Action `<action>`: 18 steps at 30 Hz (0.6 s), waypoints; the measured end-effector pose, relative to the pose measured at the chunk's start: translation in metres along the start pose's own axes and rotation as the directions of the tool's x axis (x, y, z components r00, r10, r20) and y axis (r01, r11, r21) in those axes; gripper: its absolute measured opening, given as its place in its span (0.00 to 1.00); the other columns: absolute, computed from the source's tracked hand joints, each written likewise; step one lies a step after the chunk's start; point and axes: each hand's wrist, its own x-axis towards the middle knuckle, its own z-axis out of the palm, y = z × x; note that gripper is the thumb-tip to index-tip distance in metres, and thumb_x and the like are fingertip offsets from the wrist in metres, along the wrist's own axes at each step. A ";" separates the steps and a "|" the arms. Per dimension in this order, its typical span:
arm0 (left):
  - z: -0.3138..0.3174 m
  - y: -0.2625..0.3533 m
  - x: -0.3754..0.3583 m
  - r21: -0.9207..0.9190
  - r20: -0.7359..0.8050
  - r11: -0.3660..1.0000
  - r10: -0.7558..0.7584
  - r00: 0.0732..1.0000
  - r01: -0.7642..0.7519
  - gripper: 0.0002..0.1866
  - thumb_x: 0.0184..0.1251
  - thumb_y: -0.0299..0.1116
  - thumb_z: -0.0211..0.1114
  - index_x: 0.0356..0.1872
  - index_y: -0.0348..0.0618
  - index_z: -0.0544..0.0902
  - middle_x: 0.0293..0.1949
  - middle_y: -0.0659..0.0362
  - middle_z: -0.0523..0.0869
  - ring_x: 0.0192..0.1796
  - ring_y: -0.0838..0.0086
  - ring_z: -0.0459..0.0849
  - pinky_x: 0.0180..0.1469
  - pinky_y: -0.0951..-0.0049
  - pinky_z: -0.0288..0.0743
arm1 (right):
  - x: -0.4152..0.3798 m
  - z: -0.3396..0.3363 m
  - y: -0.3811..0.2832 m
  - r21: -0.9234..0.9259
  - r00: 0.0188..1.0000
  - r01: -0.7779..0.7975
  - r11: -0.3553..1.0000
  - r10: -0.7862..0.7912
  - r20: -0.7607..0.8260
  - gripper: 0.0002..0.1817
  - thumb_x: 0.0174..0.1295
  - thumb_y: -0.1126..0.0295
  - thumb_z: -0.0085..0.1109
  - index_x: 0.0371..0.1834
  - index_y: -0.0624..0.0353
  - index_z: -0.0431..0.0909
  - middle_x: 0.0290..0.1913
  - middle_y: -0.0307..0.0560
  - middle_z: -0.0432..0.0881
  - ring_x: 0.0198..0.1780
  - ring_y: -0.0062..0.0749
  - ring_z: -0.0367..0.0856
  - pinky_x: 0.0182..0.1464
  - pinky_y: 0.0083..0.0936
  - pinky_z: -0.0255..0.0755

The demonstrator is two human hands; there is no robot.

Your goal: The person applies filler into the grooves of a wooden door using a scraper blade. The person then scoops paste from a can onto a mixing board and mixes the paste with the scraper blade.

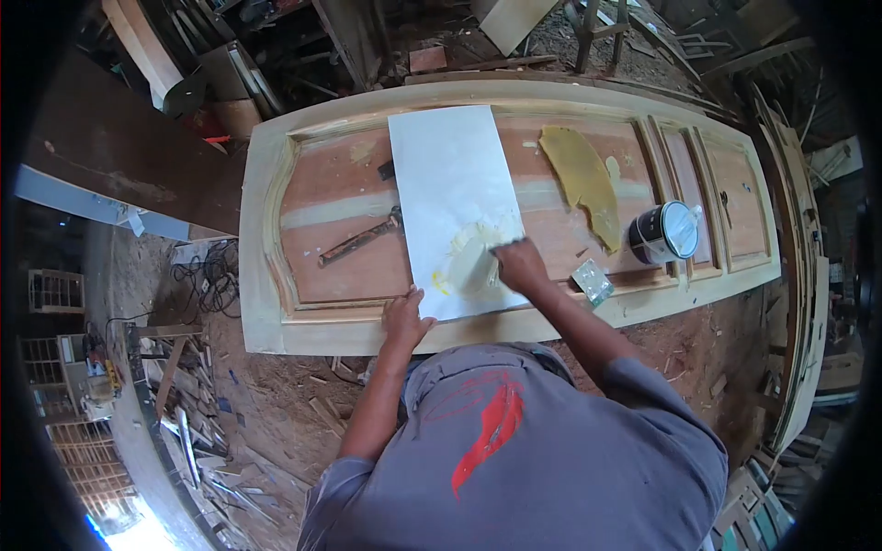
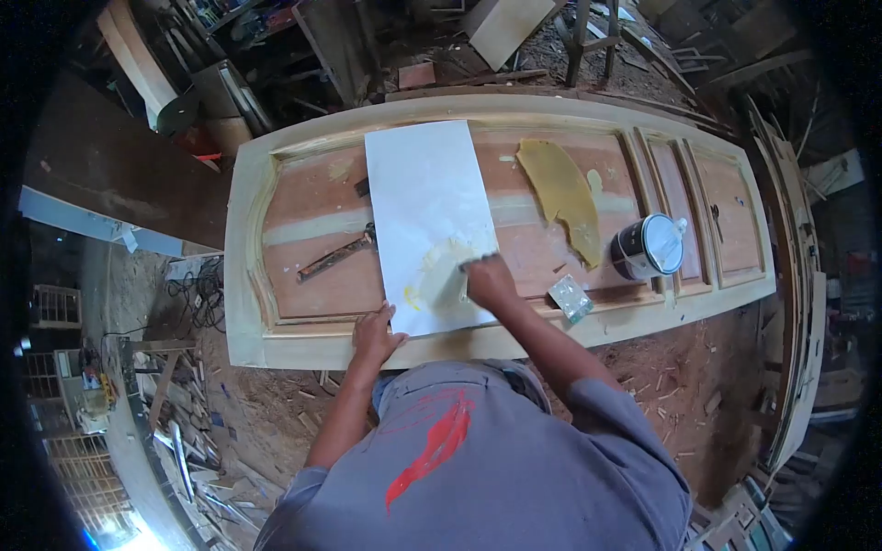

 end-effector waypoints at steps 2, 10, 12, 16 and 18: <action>0.004 0.001 -0.005 -0.015 -0.020 1.000 0.020 1.000 -0.020 0.42 0.41 0.43 0.88 0.63 0.43 0.84 0.67 0.48 0.84 0.60 0.54 0.86 0.66 0.54 0.76 | -0.038 0.011 -0.019 0.024 0.992 -0.049 0.998 0.046 0.120 0.15 0.55 0.74 0.56 0.40 0.56 0.91 0.33 0.60 0.89 0.38 0.55 0.87 0.49 0.49 0.77; 0.007 0.000 -0.003 -0.047 -0.016 0.999 0.007 1.000 -0.008 0.41 0.40 0.39 0.88 0.62 0.42 0.85 0.64 0.47 0.86 0.62 0.56 0.85 0.66 0.54 0.73 | -0.025 -0.011 -0.049 0.026 0.990 -0.127 0.992 0.125 0.058 0.17 0.58 0.76 0.59 0.50 0.56 0.89 0.45 0.57 0.90 0.51 0.51 0.87 0.61 0.47 0.73; 0.007 0.002 -0.005 -0.060 -0.010 0.998 0.004 1.000 -0.005 0.41 0.40 0.39 0.88 0.62 0.42 0.85 0.64 0.47 0.86 0.62 0.56 0.85 0.66 0.54 0.73 | -0.033 0.021 -0.038 -0.043 0.996 -0.021 0.999 0.017 -0.090 0.21 0.57 0.77 0.59 0.55 0.54 0.87 0.53 0.54 0.90 0.57 0.46 0.85 0.68 0.47 0.68; 0.010 -0.003 -0.005 -0.044 -0.062 0.999 0.015 0.998 -0.018 0.40 0.41 0.39 0.88 0.62 0.43 0.85 0.64 0.48 0.86 0.62 0.57 0.85 0.67 0.54 0.73 | -0.088 0.041 -0.053 0.009 0.982 0.164 0.986 -0.164 0.089 0.24 0.56 0.75 0.59 0.59 0.55 0.85 0.57 0.53 0.88 0.58 0.41 0.85 0.71 0.50 0.63; 0.013 -0.002 -0.007 -0.035 -0.061 0.999 0.018 0.998 -0.020 0.40 0.41 0.40 0.88 0.62 0.43 0.85 0.64 0.48 0.86 0.62 0.58 0.85 0.67 0.54 0.72 | -0.078 0.008 -0.064 0.031 0.951 0.100 0.995 -0.105 0.290 0.22 0.58 0.75 0.58 0.56 0.53 0.87 0.53 0.49 0.90 0.54 0.39 0.86 0.70 0.48 0.64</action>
